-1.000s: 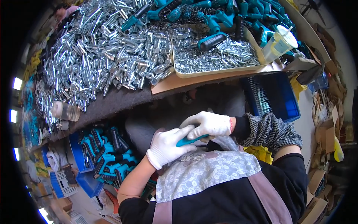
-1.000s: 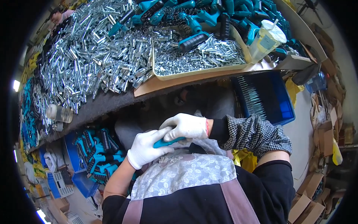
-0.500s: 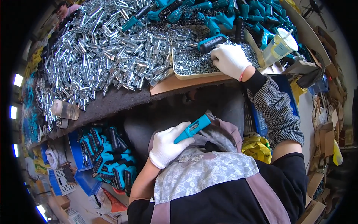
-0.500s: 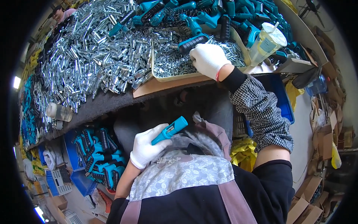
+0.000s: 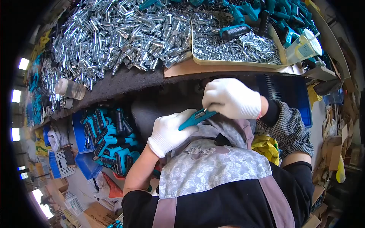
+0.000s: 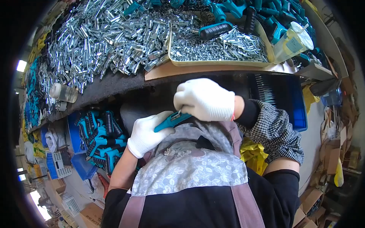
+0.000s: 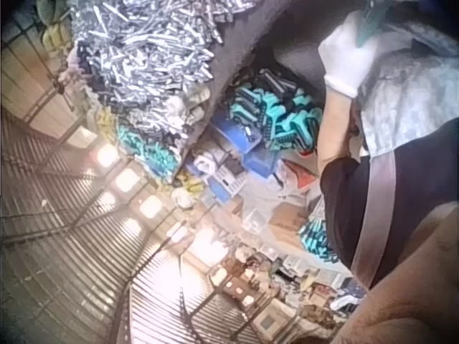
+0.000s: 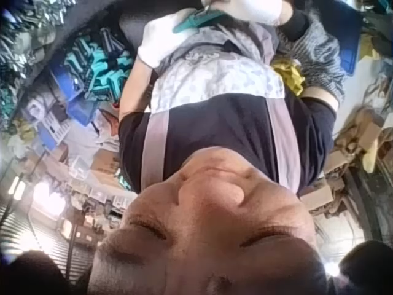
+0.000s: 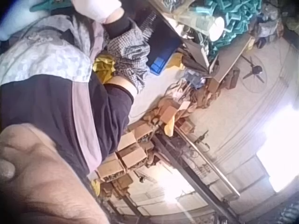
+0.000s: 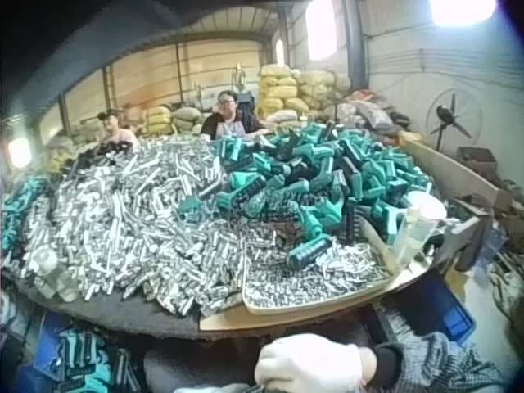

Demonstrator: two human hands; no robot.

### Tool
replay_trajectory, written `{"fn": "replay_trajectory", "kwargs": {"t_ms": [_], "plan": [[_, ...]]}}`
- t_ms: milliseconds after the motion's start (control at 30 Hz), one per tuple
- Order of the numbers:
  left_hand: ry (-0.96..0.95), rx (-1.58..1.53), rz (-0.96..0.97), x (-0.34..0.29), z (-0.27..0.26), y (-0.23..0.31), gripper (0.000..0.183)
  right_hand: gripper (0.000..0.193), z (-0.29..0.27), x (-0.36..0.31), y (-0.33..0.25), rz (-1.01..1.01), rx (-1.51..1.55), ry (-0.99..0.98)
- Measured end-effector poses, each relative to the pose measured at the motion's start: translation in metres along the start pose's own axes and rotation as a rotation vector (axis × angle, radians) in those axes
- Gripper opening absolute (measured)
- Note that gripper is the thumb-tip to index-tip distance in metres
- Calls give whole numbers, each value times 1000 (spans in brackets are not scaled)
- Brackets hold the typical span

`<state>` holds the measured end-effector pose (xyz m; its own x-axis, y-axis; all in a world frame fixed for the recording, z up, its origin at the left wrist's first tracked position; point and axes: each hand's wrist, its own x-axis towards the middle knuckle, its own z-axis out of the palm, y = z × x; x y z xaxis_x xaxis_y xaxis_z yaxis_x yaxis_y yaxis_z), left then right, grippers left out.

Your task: Assembling hardware components by inserting metallic tubes and springs into teal plastic handles.

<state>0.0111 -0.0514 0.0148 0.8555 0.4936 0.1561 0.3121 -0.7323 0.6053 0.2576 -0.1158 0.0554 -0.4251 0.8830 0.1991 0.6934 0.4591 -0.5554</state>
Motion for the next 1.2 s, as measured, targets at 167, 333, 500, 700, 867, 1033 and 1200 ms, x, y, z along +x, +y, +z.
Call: {"fn": "replay_trajectory", "kwargs": {"t_ms": [167,333,500,700,867,1033,1200], "plan": [[20,21,24,-4,-2,-1,39,12,25,-5,3,-41,88,118],[3,93,19,-9,-3,-4,38,8,24,-12,5,88,141,177],[-78,152,40,-8,2,-11,36,8,39,-17,8,86,178,182],[-110,176,14,-9,5,-10,37,6,55,-18,7,78,188,153],[-160,166,1,-4,9,-10,37,6,70,-14,8,36,184,154],[-145,163,1,-3,10,-13,37,8,72,-12,8,-27,118,143],[-159,188,27,-2,13,-14,38,14,69,0,-31,203,-333,-150]]}}
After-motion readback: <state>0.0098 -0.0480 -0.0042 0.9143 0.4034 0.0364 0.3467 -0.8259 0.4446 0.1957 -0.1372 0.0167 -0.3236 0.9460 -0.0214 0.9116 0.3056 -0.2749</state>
